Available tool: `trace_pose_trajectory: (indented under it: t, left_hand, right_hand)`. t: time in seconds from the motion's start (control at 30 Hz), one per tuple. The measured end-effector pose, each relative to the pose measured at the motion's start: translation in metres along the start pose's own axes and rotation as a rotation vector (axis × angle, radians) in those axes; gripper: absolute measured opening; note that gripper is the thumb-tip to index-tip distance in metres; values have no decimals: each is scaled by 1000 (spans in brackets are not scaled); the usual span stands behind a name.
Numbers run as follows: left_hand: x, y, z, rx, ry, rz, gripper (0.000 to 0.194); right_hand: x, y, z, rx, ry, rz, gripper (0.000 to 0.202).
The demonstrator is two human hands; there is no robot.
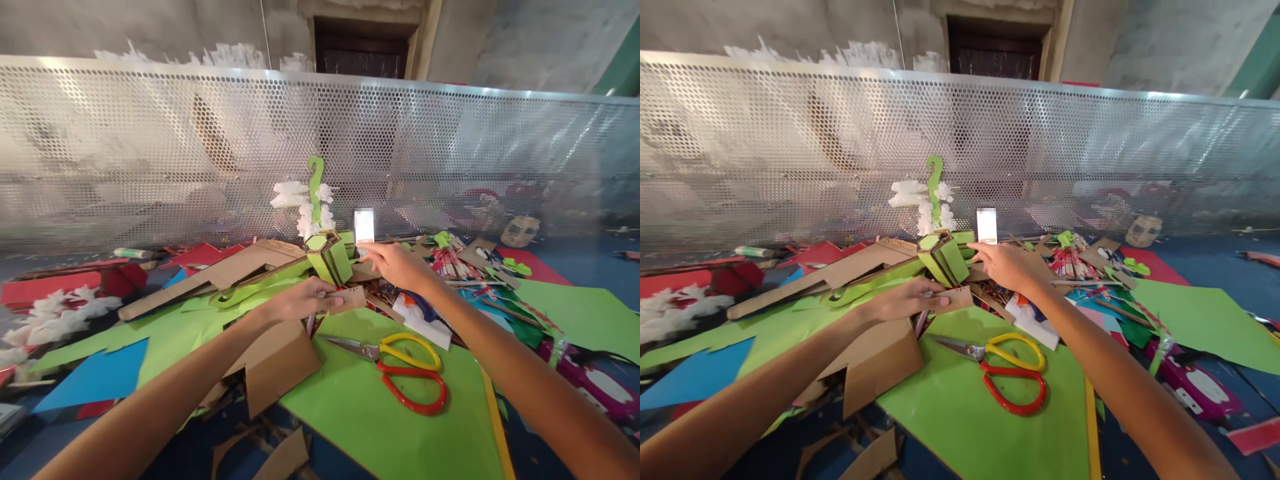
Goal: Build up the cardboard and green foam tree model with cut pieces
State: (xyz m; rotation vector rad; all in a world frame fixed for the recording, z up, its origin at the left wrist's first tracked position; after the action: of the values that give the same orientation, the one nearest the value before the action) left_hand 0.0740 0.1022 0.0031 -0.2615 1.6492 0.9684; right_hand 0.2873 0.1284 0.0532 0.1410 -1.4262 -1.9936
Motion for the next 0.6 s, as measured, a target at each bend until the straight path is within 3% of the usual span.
trace_pose_trajectory:
  t: [0.1,0.2,0.27,0.37,0.5,0.6]
  left_hand:
    - [1,8,0,-27,-19,-12,52]
    - [2,18,0,-60,-24,-14,52]
    - [2,23,-1,-90,-29,-12,53]
    - [-5,27,-3,-139,-72,-14,53]
    - [-20,32,-8,-190,-153,97,48]
    - [-28,56,-19,-396,-203,285,42]
  right_hand:
    - [13,-10,0,70,-36,200,18]
    - [16,-19,1,85,-26,376,37]
    - [17,-23,2,87,25,458,37]
    - [18,-23,3,42,62,485,35]
    - [28,-22,1,100,96,495,22]
    - [29,-13,0,57,76,514,20]
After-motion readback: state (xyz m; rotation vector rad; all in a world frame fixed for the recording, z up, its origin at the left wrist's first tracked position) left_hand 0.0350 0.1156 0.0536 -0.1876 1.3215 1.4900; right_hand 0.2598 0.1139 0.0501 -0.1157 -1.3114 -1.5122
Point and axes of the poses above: each hand's wrist, its own z-axis towards the middle knuckle, its own y-axis out of the back of the hand, x = y × z, the point moved 5 cm from there along z, towards the middle knuckle, and after that the axes turned 9 degrees about -z, right-handed, at the moved point
